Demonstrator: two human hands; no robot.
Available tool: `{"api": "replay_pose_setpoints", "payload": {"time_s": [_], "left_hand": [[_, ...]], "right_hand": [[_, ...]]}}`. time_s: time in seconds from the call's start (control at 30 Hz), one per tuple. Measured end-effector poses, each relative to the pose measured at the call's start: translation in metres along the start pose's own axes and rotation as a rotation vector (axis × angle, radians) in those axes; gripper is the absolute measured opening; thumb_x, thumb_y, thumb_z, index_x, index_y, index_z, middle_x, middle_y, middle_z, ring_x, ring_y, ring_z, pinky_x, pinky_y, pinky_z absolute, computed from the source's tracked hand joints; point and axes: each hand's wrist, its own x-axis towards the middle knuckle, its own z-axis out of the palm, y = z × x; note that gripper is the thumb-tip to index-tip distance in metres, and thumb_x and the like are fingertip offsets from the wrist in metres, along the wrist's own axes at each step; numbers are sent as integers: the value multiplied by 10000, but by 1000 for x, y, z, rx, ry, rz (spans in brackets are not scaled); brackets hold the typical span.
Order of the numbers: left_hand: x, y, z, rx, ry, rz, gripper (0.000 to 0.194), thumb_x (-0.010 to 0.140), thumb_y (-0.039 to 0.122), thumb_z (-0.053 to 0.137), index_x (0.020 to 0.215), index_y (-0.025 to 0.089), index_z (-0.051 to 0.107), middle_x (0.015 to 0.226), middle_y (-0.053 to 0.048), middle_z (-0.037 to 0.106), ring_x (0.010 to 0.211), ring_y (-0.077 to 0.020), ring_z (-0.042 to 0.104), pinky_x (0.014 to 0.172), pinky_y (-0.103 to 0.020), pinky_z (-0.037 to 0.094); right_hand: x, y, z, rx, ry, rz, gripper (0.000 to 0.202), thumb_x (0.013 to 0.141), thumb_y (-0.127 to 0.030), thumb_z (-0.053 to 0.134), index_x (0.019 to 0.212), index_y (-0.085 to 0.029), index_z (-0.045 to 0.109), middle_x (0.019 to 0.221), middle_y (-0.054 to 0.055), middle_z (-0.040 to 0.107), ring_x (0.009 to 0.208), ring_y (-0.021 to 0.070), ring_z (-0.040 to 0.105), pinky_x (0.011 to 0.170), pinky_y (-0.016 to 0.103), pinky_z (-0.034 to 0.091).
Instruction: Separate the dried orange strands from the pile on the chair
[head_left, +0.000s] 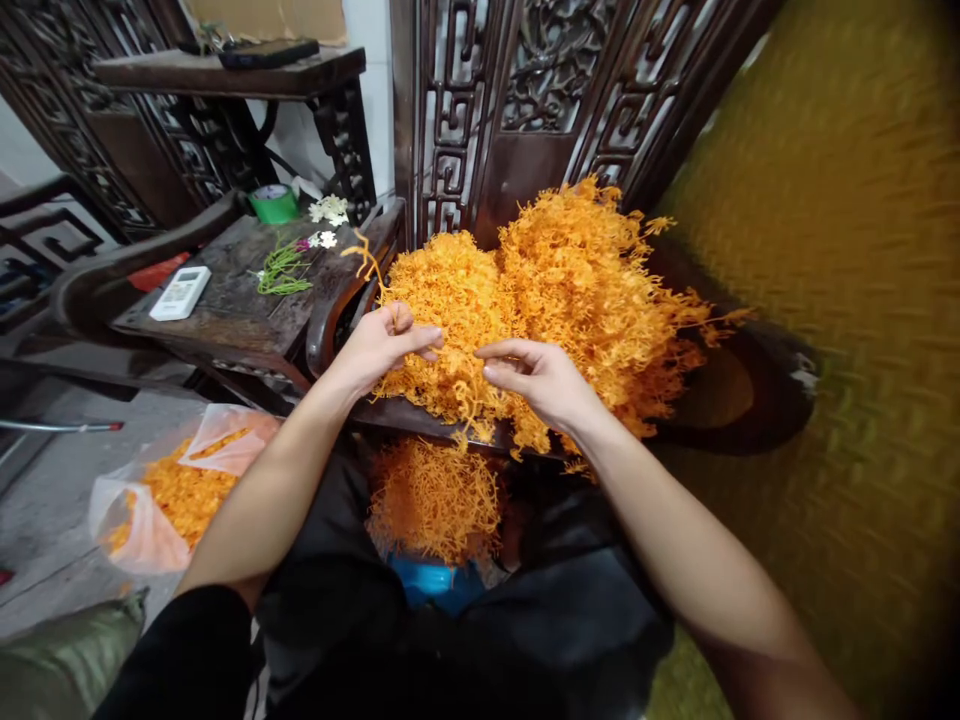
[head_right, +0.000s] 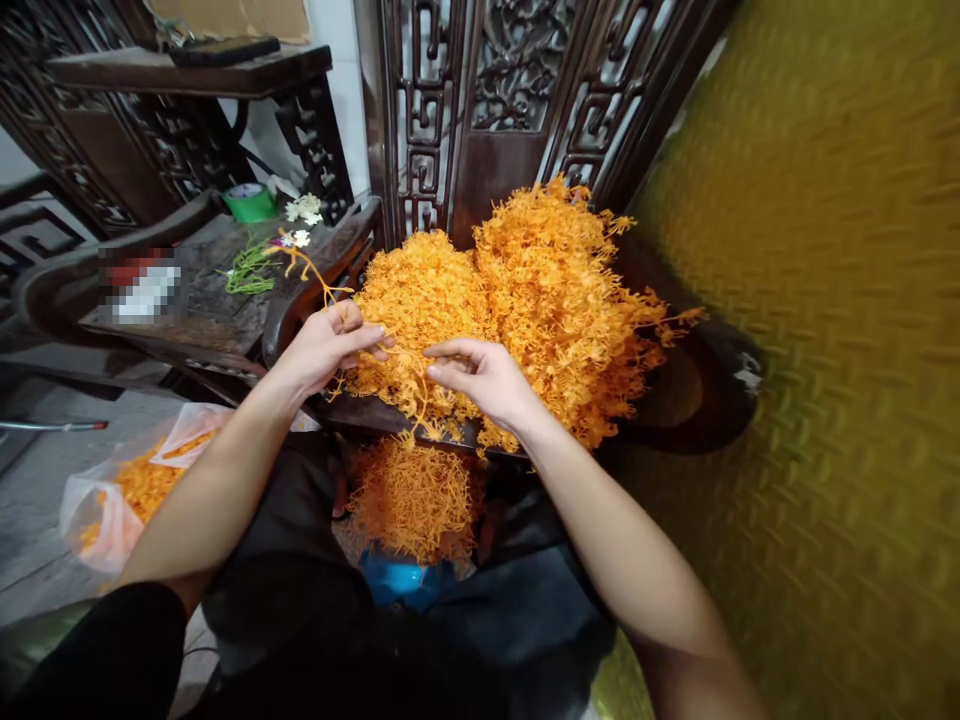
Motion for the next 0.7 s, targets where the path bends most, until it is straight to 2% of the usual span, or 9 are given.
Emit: {"api": "replay_pose_setpoints", "payload": {"time_s": [0.1,0.2,0.33,0.43,0.5,0.53,0.6,0.7], "left_hand": [[1,-8,16,-5,35,60,573,685,296,889,850,230,344,943,-37,695,767,-160,739,465,-166,427],[2,-17,28,-26,47,91,581,662,214,864,913,236,341,1035,-18,659,769,-116,700,596,-220,548],[6,-21,34,-104,41,161,607,646,169,858,940,240,332,1039,2,627,754,-83,656,710,-259,559],[8,-19,35,-124,53,206,662,608,190,900,931,244,326,993,17,603,821,-107,649,749,-276,553],[7,-17,37,-137,29,203,674,603,208,908,932,247,322,993,16,599,846,-123,650,741,-283,551],[6,-17,39,-147,18,188,664,616,221,903,933,249,321,997,12,600,845,-128,651,724,-284,551],[4,-18,44,-177,25,155,631,651,249,886,931,250,320,990,10,600,822,-131,649,675,-278,545],[3,-23,50,-230,98,172,615,659,246,889,916,244,329,932,22,587,818,-124,641,676,-266,534]], "right_hand": [[-2,5,1,32,-60,27,364,693,-374,909,1002,-218,794,827,13,709,721,134,601,715,327,496],[-3,8,6,51,-74,47,375,684,-392,918,983,-213,776,776,0,676,687,127,577,694,324,495],[-1,7,12,177,-24,59,449,646,-416,942,944,-207,680,811,-6,675,695,115,589,673,296,512],[2,7,15,222,77,44,522,749,-505,861,1123,-256,595,790,-23,652,686,133,600,618,292,513],[3,8,16,150,99,-15,495,828,-521,786,1210,-270,598,824,-5,659,709,151,617,627,316,525],[4,9,17,75,110,-67,442,849,-502,767,1194,-261,631,859,12,671,732,160,625,650,332,534],[4,11,19,-137,161,-205,275,879,-430,748,1063,-232,700,903,38,684,775,175,631,703,363,539],[0,10,25,-421,233,-426,95,932,-310,689,935,-218,714,939,53,677,849,189,634,782,388,534]]}}
